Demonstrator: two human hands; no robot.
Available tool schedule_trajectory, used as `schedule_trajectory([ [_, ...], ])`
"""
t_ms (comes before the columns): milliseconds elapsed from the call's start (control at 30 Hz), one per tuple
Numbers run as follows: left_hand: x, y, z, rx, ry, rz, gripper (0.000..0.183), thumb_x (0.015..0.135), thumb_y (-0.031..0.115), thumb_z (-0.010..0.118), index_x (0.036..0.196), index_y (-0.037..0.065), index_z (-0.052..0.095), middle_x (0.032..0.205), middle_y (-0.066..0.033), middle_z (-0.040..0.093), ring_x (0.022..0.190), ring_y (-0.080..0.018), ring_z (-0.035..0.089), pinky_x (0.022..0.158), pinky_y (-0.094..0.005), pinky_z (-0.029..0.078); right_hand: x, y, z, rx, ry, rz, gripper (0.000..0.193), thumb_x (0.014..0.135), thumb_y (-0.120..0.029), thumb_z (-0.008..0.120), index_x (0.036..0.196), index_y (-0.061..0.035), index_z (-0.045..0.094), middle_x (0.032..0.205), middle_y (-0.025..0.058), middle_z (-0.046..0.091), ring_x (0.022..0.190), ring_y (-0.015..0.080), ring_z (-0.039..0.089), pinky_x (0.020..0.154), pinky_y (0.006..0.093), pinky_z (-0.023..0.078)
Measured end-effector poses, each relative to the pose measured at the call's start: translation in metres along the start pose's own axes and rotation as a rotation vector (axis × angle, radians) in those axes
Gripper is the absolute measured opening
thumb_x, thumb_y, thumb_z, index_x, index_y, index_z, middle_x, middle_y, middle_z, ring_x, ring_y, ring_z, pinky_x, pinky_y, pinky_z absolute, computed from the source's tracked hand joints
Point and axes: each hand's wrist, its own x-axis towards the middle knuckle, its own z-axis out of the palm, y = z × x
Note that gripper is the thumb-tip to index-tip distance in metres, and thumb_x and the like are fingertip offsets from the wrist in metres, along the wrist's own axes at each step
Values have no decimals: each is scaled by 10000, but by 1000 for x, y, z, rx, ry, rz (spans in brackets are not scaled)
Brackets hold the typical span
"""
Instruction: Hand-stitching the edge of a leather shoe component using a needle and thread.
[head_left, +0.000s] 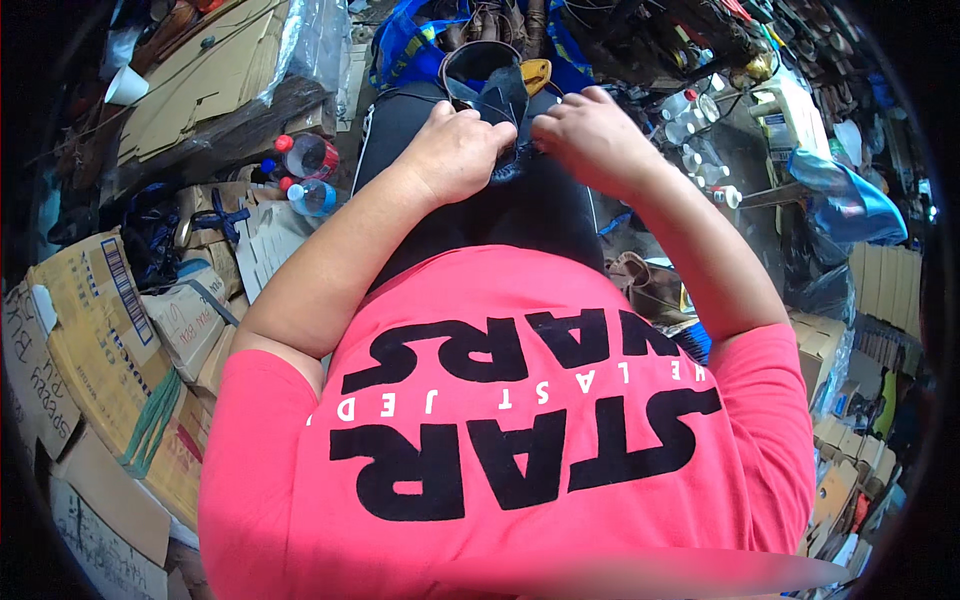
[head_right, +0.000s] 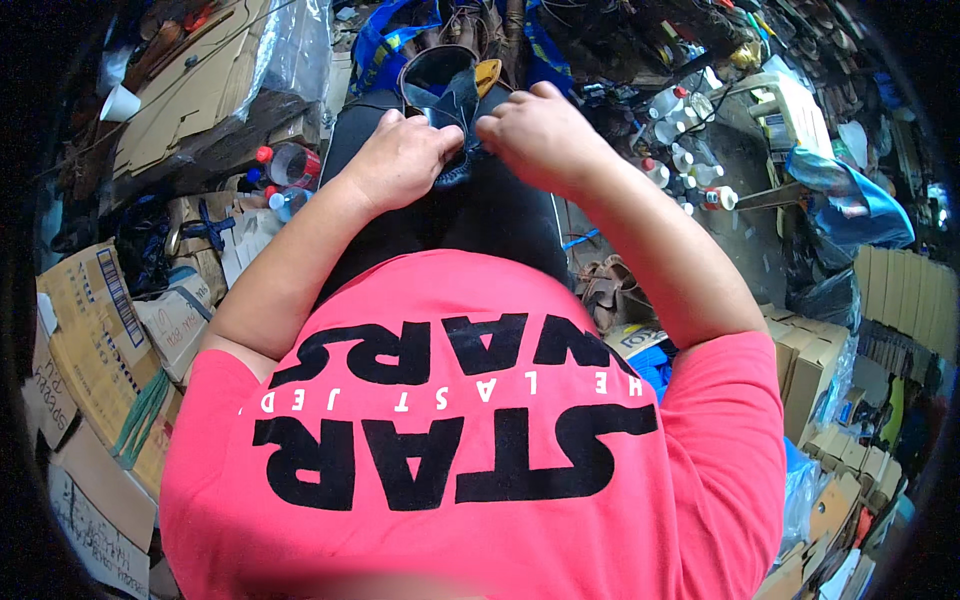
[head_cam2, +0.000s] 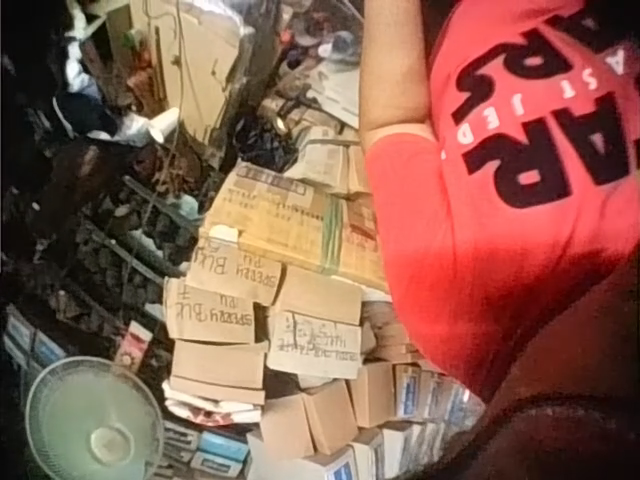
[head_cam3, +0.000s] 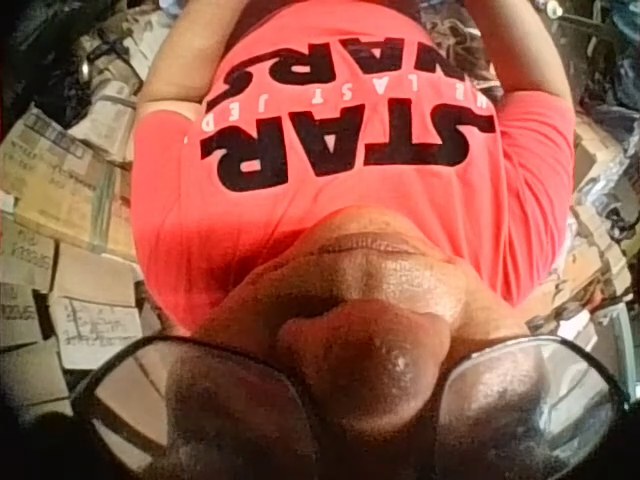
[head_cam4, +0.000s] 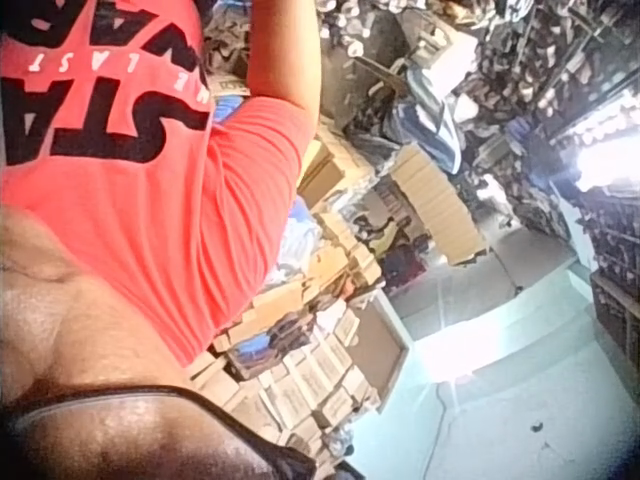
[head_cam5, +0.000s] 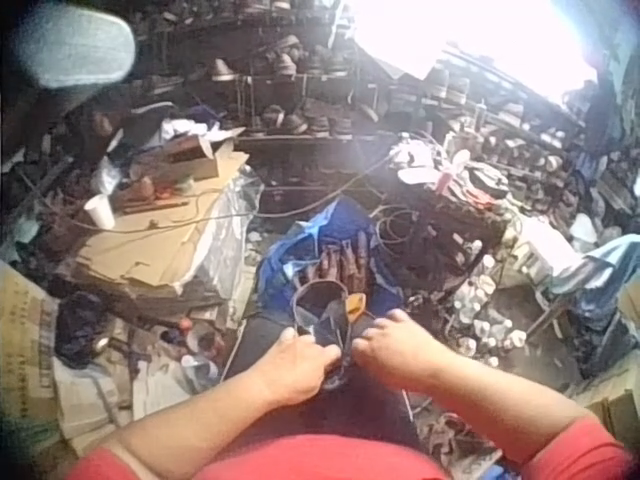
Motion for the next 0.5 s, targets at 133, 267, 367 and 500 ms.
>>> schedule_trajectory([
  [133, -3, -3, 2, -2, 11, 28, 111, 851, 135, 497, 913, 140, 589, 785, -78, 636, 832, -275, 605, 745, -421, 387, 5, 0, 1, -5, -132, -27, 120, 795, -158, 575, 911, -178, 599, 725, 18, 620, 833, 222, 616, 788, 366, 399],
  [267, -13, -6, -4, 33, 83, 70, 106, 827, 125, 517, 914, 148, 574, 760, -30, 619, 855, -239, 592, 756, -412, 372, -4, 12, 17, 107, -46, -48, 105, 792, -139, 571, 889, -177, 586, 749, 23, 624, 839, 228, 613, 791, 374, 400],
  [367, -32, -13, -15, 84, 86, 53, 110, 803, 115, 550, 901, 153, 580, 784, -16, 608, 907, -218, 570, 783, -400, 365, -29, 36, 35, 94, -13, 63, 64, 815, -154, 569, 878, -162, 574, 788, 40, 625, 846, 242, 606, 802, 393, 401],
  [500, -65, -29, -26, -49, 233, -17, 106, 764, 101, 632, 860, 144, 619, 965, -19, 594, 1007, -232, 523, 865, -394, 350, -82, 59, 34, 179, -62, 285, 48, 828, -148, 589, 868, -154, 565, 772, 63, 628, 840, 260, 603, 808, 388, 405],
])
